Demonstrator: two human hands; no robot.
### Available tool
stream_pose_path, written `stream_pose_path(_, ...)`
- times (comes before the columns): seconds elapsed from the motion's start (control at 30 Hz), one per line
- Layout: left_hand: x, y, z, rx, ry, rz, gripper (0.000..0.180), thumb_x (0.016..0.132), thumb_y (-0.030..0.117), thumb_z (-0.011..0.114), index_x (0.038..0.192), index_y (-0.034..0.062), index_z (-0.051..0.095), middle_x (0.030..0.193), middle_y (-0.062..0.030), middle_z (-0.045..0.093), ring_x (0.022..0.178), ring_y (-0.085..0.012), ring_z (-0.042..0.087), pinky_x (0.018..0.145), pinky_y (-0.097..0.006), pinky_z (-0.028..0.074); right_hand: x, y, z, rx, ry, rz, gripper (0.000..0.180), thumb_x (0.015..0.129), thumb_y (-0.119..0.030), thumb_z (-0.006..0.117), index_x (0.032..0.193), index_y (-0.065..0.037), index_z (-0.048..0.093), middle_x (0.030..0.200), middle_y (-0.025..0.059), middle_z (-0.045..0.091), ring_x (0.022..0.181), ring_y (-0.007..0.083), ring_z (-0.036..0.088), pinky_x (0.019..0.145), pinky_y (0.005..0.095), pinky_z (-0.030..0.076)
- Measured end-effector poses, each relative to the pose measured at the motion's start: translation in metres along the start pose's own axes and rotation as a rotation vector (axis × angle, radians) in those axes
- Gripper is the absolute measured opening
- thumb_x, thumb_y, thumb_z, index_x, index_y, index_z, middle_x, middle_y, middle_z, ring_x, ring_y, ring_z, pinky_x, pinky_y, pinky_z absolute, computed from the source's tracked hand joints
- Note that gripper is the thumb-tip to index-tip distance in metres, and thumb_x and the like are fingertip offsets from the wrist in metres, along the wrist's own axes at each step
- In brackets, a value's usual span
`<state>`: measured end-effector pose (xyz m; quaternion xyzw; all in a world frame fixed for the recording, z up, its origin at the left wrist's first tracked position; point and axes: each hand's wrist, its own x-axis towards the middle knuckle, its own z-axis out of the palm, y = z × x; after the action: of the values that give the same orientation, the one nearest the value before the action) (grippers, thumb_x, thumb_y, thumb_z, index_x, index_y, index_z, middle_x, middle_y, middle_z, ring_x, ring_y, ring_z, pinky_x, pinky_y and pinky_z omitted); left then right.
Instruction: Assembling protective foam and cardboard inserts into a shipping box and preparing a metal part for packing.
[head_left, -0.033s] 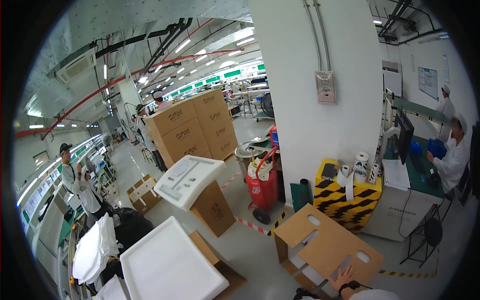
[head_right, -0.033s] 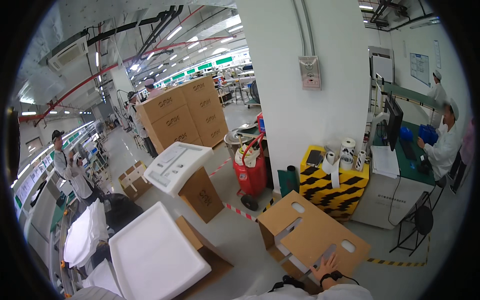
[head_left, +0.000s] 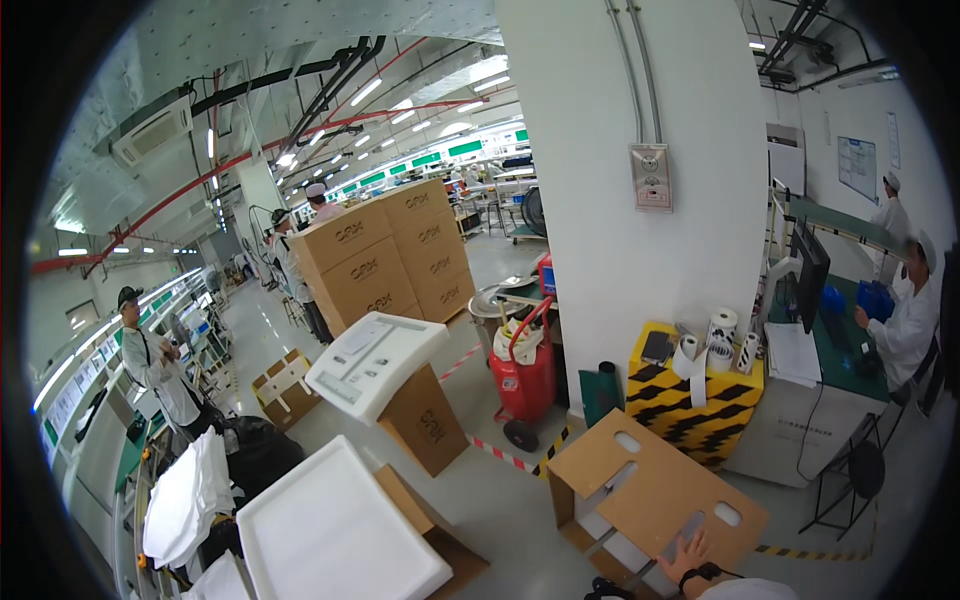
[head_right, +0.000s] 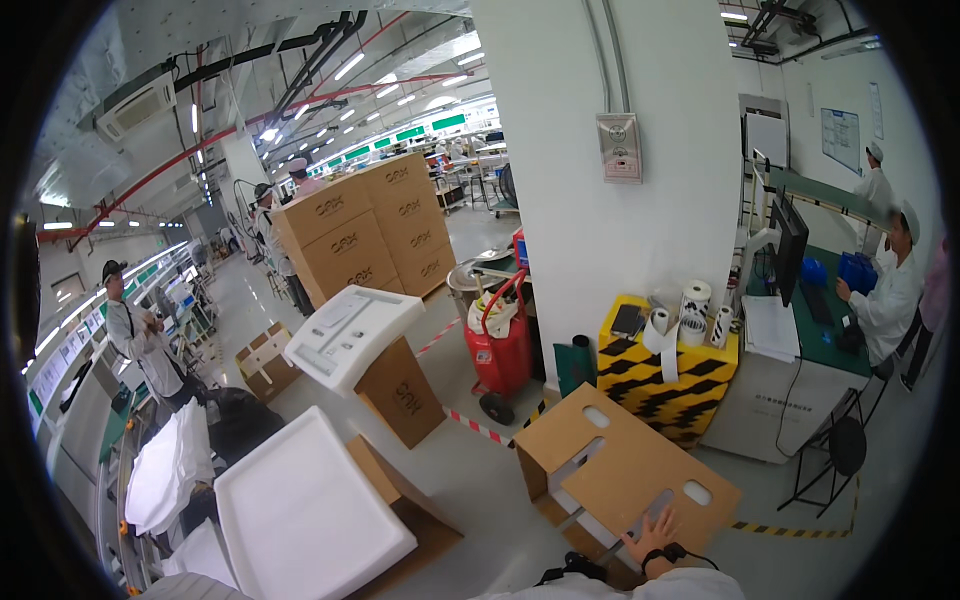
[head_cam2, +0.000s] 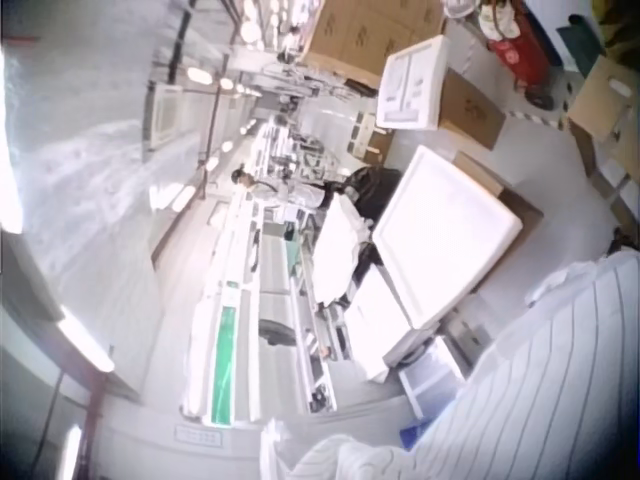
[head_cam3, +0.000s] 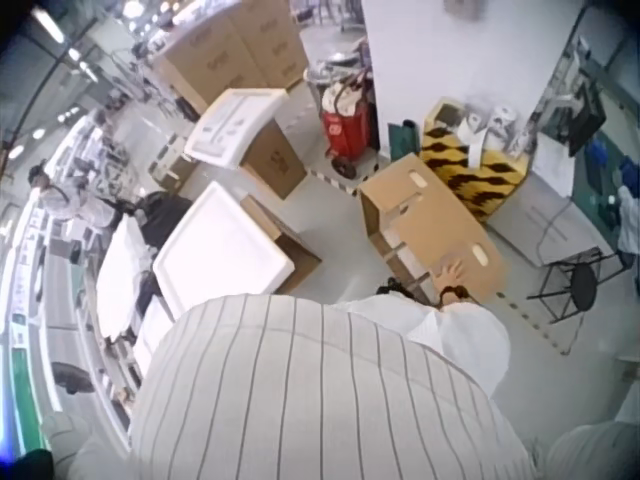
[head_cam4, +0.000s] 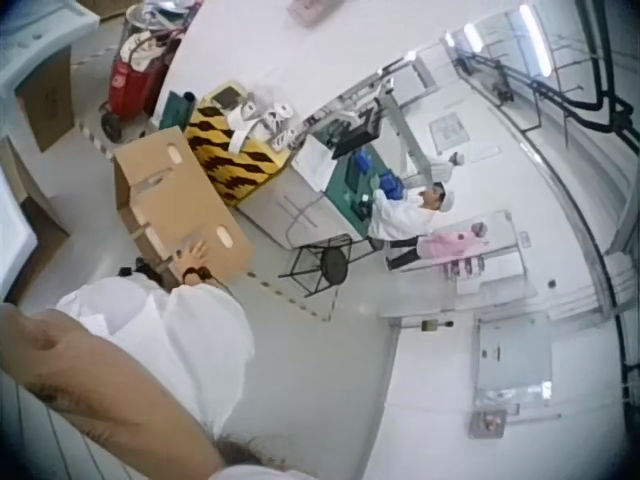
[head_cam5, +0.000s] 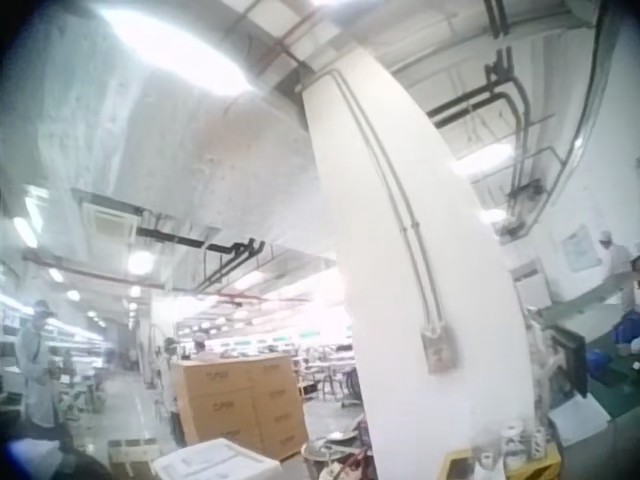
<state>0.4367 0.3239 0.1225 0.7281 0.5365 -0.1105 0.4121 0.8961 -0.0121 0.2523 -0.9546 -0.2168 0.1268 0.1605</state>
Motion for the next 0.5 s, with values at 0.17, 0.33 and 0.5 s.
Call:
stream_pose_path(0.17,0.001,0.048,0.016,-0.085,0.066,-0.050,0.050,0.081,0.048,0.055,0.111,0.0093,0.064,0.097,-0.0154,0.068,0.096,-0.0289,0.063,0.084,-0.036,0.048,0.067,0.066,-0.014,0.142,0.045,-0.148,0.097,0.072,-0.064,0.058,0.143,-0.007,0.025,0.145,0.0364,0.006,0.137,0.0472,0.000,0.106,0.0626,-0.001)
stream_pose_path(0.33,-0.024,0.066,0.039,-0.154,0.098,-0.073,0.050,0.081,0.048,0.055,0.112,0.0088,0.063,0.097,-0.0157,0.068,0.096,-0.0287,0.064,0.084,-0.036,0.049,0.078,0.059,-0.054,-0.098,-0.109,-0.206,0.096,0.074,-0.068,0.053,0.143,-0.008,0.025,0.145,0.0354,0.007,0.138,0.0442,0.001,0.105,0.0634,-0.001)
stream_pose_path(0.5,-0.059,0.055,0.048,-0.195,0.120,-0.037,0.050,0.082,0.048,0.055,0.112,0.0084,0.062,0.096,-0.0161,0.068,0.095,-0.0286,0.064,0.083,-0.036,0.049,0.076,0.065,-0.038,-0.174,-0.212,-0.379,0.097,0.073,-0.073,0.049,0.143,-0.008,0.028,0.148,0.0311,0.004,0.139,0.0432,-0.002,0.103,0.0674,-0.002)
